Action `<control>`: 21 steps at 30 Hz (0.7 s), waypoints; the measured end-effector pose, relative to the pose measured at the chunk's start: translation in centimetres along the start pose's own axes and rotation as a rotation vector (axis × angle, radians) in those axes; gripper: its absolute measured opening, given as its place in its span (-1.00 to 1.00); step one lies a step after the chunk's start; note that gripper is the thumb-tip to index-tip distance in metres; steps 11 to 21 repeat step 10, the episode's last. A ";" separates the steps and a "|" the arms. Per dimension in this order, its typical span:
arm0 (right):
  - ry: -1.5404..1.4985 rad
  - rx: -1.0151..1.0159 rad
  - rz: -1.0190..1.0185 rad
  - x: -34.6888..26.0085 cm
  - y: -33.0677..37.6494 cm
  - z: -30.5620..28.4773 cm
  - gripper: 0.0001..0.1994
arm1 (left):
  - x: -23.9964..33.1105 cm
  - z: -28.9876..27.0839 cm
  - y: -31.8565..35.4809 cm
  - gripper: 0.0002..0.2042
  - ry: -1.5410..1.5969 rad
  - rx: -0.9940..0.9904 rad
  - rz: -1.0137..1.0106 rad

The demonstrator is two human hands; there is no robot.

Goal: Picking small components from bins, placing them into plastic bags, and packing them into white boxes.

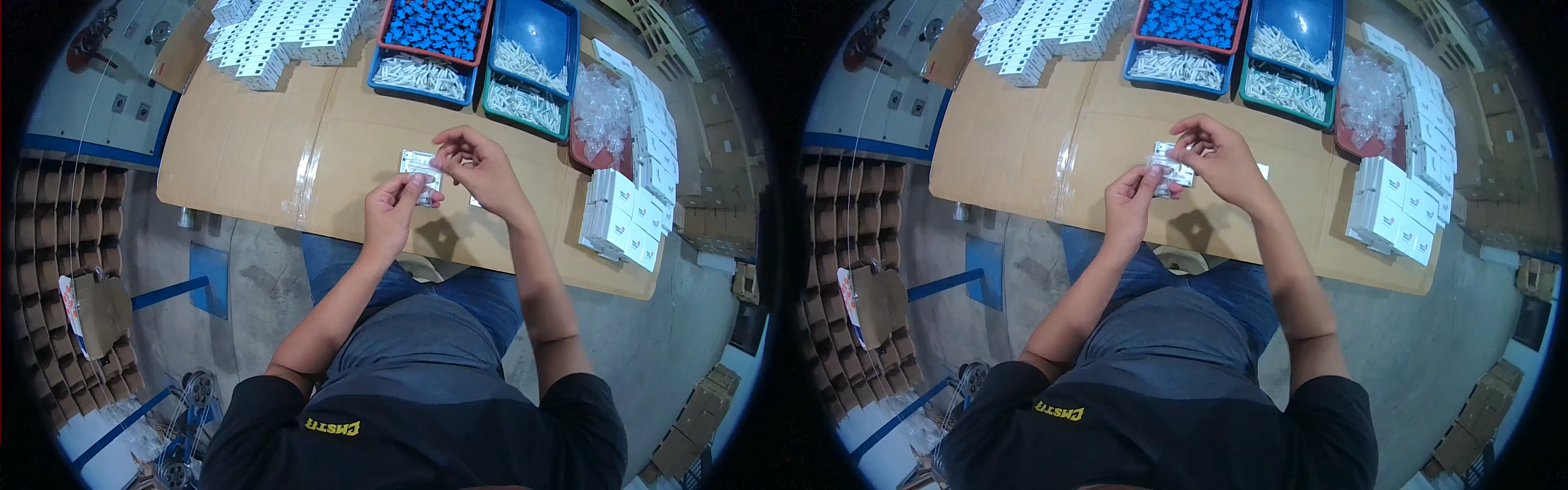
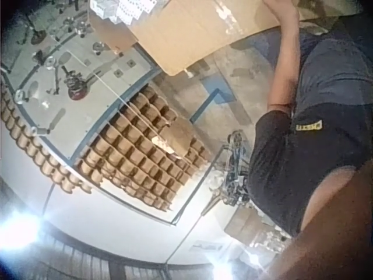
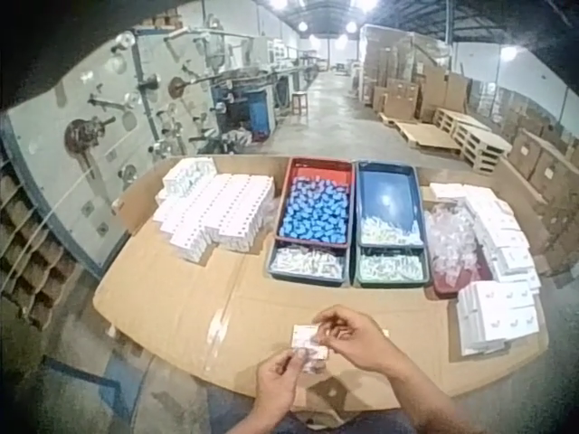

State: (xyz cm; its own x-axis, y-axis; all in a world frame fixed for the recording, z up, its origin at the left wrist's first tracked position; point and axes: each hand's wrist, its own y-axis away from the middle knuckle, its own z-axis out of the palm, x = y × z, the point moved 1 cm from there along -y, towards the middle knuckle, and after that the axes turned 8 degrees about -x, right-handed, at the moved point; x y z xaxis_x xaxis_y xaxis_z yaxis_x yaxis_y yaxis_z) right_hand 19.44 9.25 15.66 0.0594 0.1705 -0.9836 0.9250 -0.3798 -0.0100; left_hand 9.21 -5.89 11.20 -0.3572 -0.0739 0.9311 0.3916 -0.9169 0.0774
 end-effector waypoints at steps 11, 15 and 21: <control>-0.386 0.202 0.125 1.6 2.7 2.5 -0.83 | 0.3 0.2 0.1 -0.74 -0.066 0.068 0.074; -0.386 0.202 0.125 1.6 2.7 2.5 -0.83 | 0.3 0.2 0.1 -0.74 -0.066 0.068 0.074; -0.386 0.202 0.125 1.6 2.7 2.5 -0.83 | 0.3 0.2 0.1 -0.74 -0.066 0.068 0.074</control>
